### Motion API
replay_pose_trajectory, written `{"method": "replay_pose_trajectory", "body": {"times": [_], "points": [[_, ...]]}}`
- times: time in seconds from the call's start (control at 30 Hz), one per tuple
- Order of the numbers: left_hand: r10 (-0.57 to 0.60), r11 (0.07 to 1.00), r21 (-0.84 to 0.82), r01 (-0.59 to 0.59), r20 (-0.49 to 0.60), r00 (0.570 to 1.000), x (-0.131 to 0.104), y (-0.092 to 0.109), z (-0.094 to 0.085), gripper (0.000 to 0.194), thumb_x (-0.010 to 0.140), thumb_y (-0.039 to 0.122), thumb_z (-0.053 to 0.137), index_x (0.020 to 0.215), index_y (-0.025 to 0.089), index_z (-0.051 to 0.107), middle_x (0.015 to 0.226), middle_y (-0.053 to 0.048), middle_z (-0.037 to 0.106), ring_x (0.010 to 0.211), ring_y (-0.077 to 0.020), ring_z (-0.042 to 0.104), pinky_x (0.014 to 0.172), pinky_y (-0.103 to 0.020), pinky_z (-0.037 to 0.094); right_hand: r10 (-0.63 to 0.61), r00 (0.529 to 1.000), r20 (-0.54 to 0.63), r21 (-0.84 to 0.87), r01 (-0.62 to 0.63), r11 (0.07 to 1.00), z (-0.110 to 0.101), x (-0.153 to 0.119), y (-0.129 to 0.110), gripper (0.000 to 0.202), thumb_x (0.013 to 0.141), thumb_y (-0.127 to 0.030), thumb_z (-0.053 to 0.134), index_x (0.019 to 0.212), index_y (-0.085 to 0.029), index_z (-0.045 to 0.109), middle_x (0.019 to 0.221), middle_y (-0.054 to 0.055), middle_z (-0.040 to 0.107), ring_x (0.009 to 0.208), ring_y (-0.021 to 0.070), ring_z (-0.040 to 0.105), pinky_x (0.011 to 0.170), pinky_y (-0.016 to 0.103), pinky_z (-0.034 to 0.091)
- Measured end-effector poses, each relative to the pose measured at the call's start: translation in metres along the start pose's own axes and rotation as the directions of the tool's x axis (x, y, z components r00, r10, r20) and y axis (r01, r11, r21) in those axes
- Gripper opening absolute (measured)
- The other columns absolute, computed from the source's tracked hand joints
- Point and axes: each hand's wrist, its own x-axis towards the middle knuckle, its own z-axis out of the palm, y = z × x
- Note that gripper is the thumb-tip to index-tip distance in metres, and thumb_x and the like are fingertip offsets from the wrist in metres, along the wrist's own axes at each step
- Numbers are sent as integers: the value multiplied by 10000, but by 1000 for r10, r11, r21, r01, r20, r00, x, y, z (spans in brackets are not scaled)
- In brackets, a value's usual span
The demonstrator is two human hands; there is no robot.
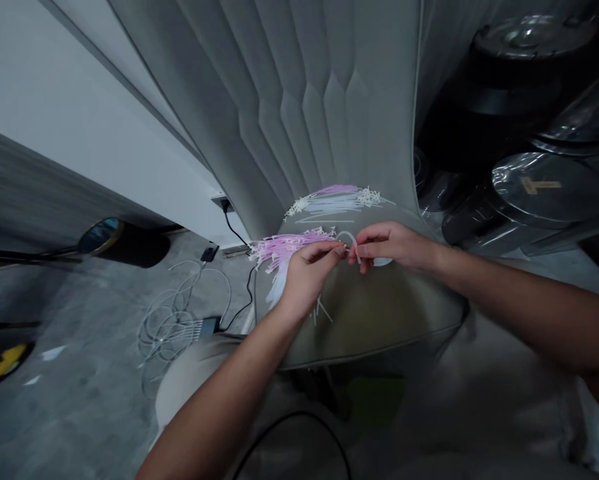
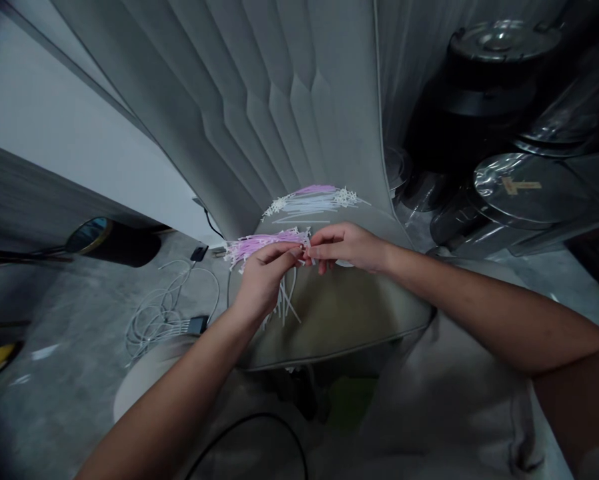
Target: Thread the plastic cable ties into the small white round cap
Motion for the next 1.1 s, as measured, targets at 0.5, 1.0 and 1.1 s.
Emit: {"method": "replay_pose_trajectory", "body": {"times": [0.5,1.0,1.1], "points": [[-19,998,-66,18,-23,1000,-14,10,13,107,716,251,735,795,180,724,708,0,692,623,-95,606,640,-243,497,-190,936,-297,-48,184,982,25,-13,2,142,759,-298,725,845,-192,684,748,-13,649,625,95,584,610,254,491],[-22,999,-35,22,-25,999,-15,11,16,90,712,241,743,783,186,739,698,1,700,617,-99,609,653,-253,515,-231,919,-318,-58,225,973,25,-13,4,154,788,-321,705,793,-190,624,772,-2,623,654,106,586,627,265,490],[-25,999,-27,24,-22,999,-15,10,15,92,712,253,745,771,184,735,699,-4,703,625,-102,612,668,-260,518,-222,928,-298,-66,212,975,25,-12,5,183,780,-342,710,791,-186,615,776,0,615,658,113,590,626,271,487]]}}
